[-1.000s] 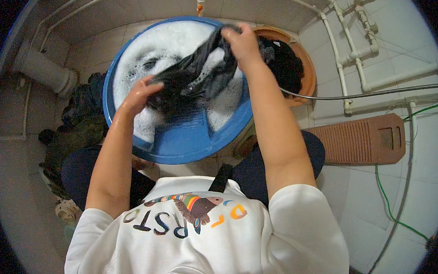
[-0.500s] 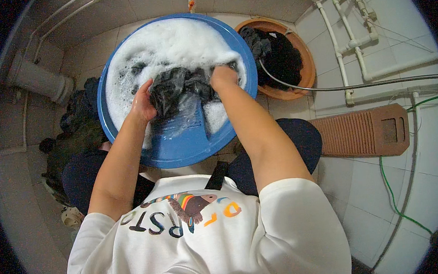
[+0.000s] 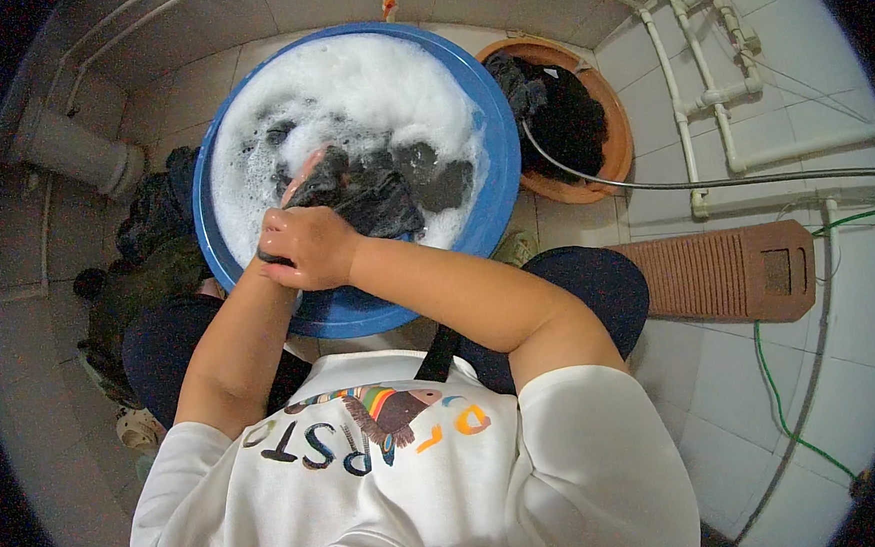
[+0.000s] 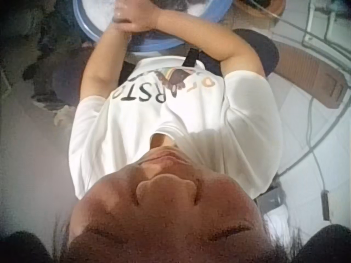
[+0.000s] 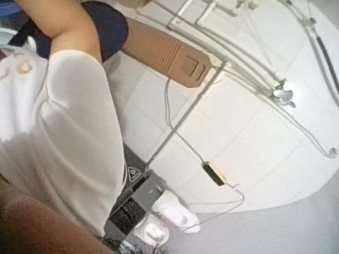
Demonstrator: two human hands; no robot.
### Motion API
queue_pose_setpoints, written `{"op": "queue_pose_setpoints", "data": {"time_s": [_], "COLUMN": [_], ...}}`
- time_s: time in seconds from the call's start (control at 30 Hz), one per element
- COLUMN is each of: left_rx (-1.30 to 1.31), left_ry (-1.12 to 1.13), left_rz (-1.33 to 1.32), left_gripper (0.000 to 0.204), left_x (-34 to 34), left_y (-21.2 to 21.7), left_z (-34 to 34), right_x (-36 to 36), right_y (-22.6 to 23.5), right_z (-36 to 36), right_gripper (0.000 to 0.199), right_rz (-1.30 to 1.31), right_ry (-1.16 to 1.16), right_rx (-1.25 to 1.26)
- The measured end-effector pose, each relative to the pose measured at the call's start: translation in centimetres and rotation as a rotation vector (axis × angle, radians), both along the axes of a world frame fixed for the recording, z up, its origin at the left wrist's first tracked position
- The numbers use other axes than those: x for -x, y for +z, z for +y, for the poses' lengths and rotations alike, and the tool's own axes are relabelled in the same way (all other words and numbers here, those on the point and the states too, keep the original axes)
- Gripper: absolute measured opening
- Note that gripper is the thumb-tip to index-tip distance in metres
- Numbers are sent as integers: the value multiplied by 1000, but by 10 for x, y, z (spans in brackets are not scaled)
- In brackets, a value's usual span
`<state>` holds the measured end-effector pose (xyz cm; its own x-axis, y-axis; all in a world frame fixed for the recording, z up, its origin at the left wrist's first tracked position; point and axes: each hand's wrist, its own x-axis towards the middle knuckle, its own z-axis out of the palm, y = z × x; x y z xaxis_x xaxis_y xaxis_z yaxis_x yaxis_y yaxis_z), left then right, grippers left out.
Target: The person hand-washes a dark garment in a blue basin filled with soapy water. They repeatedly submerge, scrub, and wring the fabric by hand throughout the clip.
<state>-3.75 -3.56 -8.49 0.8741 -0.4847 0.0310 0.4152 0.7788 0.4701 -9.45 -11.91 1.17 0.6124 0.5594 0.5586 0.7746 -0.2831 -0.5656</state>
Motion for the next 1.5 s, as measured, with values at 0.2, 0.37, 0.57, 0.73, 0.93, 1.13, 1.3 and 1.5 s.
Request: {"op": "queue_pose_setpoints", "data": {"time_s": [0.2, 0.37, 0.57, 0.73, 0.93, 1.13, 1.3, 1.5], "left_rx": [-620, 251, -509, -387, -390, -649, -162, -158], "left_ry": [111, 142, 117, -24, 30, 279, 0, 70], "left_rz": [513, -1, 639, 554, 760, 539, 541, 352], "left_gripper": [43, 28, 38, 31, 30, 32, 38, 31], "left_x": [16, 11, 14, -7, -25, -19, -11, 2], "left_y": [28, -11, 25, 35, -2, -5, 27, 28], "left_z": [-19, -29, -22, -9, 6, -7, -8, -8], "right_x": [-40, -34, -36, -88, -92, -97, -67, -13], "right_y": [-25, -23, -37, -41, -80, -76, -53, -14], "right_z": [-34, -25, -32, -113, -139, -130, -53, -7], "right_gripper": [17, 22, 24, 52, 66, 37, 30, 21], "right_rz": [85, 170, 265, 451, 775, 699, 246, 136], "right_ry": [-552, -567, -630, -985, -799, -894, -499, -305], "right_rx": [71, -28, 26, 267, 737, 778, 2, 29]}}
